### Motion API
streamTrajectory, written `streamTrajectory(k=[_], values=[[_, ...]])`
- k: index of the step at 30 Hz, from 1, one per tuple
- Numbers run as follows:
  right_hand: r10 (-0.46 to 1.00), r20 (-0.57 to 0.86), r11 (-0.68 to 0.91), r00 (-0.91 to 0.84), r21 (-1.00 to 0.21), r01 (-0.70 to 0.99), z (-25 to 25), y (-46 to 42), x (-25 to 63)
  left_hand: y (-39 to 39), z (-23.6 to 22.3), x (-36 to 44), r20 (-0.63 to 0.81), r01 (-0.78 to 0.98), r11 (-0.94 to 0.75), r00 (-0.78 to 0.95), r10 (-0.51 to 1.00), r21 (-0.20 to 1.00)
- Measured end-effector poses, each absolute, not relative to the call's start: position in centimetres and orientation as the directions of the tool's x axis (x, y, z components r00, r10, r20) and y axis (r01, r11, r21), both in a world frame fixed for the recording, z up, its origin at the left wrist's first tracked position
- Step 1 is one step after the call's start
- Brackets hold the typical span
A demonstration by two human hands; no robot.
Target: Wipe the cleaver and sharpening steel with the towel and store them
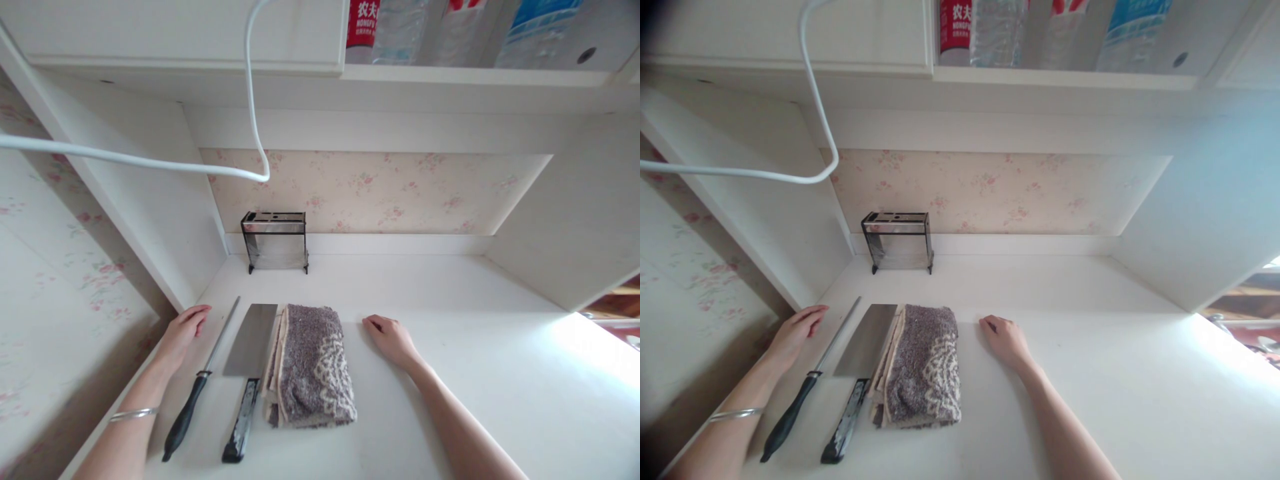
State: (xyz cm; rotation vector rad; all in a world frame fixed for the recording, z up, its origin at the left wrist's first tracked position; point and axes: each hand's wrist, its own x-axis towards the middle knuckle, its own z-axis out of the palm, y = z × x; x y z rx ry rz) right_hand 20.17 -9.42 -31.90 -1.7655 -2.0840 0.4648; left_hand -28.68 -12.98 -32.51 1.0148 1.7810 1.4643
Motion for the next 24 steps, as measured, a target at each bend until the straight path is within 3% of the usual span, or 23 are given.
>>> streamTrajectory(k=[24], values=[[0.984,0.086,0.180,-0.158,-0.489,0.854,-32.20,-9.30,20.27,-12.92,-32.71,-28.87,-0.002,0.187,0.113,-0.509,0.861,0.976]])
